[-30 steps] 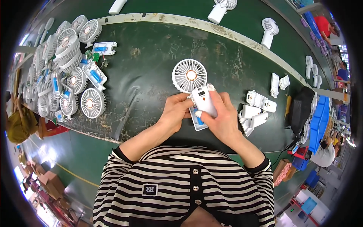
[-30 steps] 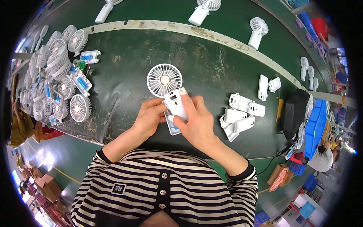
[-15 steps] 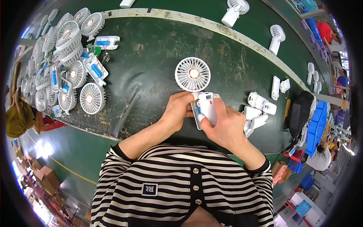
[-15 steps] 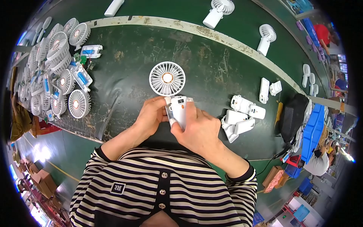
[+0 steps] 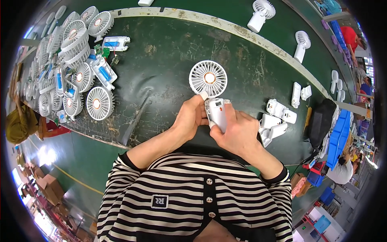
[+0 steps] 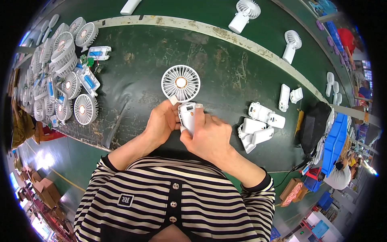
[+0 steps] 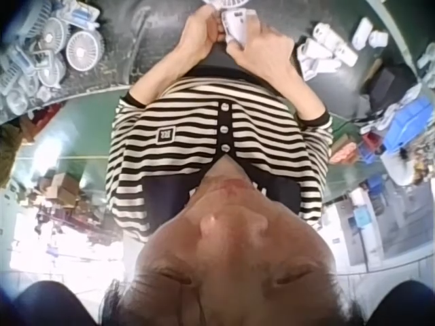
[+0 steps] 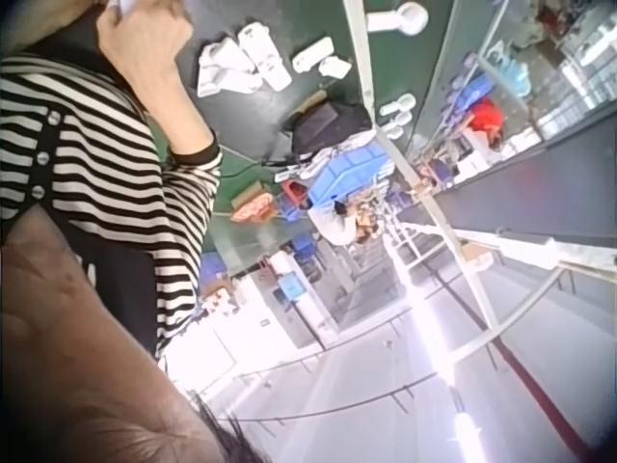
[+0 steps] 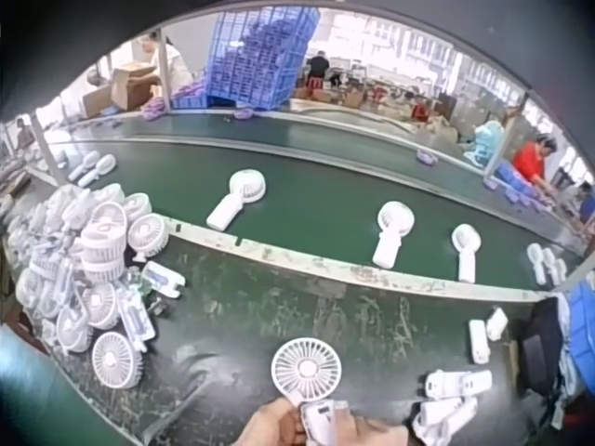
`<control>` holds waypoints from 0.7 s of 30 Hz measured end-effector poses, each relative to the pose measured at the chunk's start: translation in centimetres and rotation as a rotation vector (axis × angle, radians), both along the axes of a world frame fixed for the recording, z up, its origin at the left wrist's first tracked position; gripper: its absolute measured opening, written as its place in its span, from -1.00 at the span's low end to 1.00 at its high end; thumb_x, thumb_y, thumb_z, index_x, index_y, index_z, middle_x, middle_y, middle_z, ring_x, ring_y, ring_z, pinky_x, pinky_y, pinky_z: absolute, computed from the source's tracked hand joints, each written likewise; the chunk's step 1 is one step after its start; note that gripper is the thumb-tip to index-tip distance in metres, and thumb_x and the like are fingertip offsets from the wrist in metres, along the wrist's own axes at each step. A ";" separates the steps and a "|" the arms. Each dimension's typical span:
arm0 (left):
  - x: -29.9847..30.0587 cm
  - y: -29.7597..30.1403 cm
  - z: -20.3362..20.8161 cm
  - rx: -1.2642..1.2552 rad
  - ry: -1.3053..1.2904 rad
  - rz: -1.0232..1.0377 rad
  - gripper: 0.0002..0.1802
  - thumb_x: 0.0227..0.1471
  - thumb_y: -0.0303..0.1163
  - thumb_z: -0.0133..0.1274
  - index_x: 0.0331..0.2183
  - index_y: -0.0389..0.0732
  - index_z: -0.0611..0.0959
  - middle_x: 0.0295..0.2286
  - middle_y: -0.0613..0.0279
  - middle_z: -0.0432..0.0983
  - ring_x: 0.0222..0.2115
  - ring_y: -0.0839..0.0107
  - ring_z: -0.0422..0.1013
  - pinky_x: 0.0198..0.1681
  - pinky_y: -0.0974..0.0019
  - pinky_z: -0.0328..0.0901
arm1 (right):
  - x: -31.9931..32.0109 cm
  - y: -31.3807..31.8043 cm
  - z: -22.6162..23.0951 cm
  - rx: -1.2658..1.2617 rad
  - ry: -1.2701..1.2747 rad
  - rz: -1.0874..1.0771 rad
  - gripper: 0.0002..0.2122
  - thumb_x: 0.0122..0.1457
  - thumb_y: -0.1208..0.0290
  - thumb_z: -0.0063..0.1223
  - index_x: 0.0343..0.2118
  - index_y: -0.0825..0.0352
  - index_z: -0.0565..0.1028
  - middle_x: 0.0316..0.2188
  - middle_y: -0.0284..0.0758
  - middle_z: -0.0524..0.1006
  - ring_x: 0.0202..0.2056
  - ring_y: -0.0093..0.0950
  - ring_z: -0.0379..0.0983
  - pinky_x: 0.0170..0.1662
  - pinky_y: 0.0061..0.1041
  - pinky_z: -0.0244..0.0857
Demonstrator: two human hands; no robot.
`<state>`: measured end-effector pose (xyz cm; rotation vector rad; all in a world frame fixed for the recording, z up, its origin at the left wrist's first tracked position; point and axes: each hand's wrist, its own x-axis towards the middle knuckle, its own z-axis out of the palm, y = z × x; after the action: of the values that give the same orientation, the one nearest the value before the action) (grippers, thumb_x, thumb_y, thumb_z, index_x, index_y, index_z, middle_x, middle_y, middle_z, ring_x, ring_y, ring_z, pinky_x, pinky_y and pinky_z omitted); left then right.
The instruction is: The person assembles small plastic handheld fans by hand, combining fan housings, circuit boards, battery units, and fan blades.
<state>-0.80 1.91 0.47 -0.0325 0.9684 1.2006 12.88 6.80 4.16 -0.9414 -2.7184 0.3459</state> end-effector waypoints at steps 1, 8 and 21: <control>0.0 0.0 -0.1 -0.001 0.000 0.000 -0.59 0.01 -0.14 -0.27 -0.25 -0.25 0.45 -0.30 0.18 0.46 -0.31 0.36 0.39 -0.29 0.28 0.26 | -0.2 0.0 -0.1 0.014 0.008 0.004 -0.53 -0.35 0.33 0.10 -0.34 0.56 0.38 -0.78 -0.29 0.39 -0.77 -0.41 0.34 -0.73 -0.49 0.21; -0.1 -0.1 -0.6 0.042 -0.004 -0.009 -0.55 0.03 -0.06 -0.27 -0.23 -0.23 0.44 -0.32 0.21 0.44 -0.35 0.38 0.38 -0.32 0.31 0.27 | -0.6 0.0 -0.7 0.026 -0.027 0.006 -0.57 -0.37 0.37 0.06 -0.35 0.49 0.39 -0.76 -0.27 0.42 -0.75 -0.38 0.35 -0.70 -0.48 0.22; 0.1 0.2 -1.0 0.016 0.041 -0.024 -0.56 0.04 -0.05 -0.21 -0.24 -0.23 0.46 -0.34 0.26 0.45 -0.37 0.46 0.38 -0.36 0.39 0.27 | -0.9 0.3 -1.4 0.068 -0.032 0.020 -0.59 -0.35 0.34 0.06 -0.40 0.54 0.39 -0.81 -0.28 0.37 -0.78 -0.41 0.33 -0.72 -0.48 0.20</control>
<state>-0.74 2.15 -0.50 0.0166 0.9919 1.1904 11.96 7.09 2.73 -0.9092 -2.7510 0.2424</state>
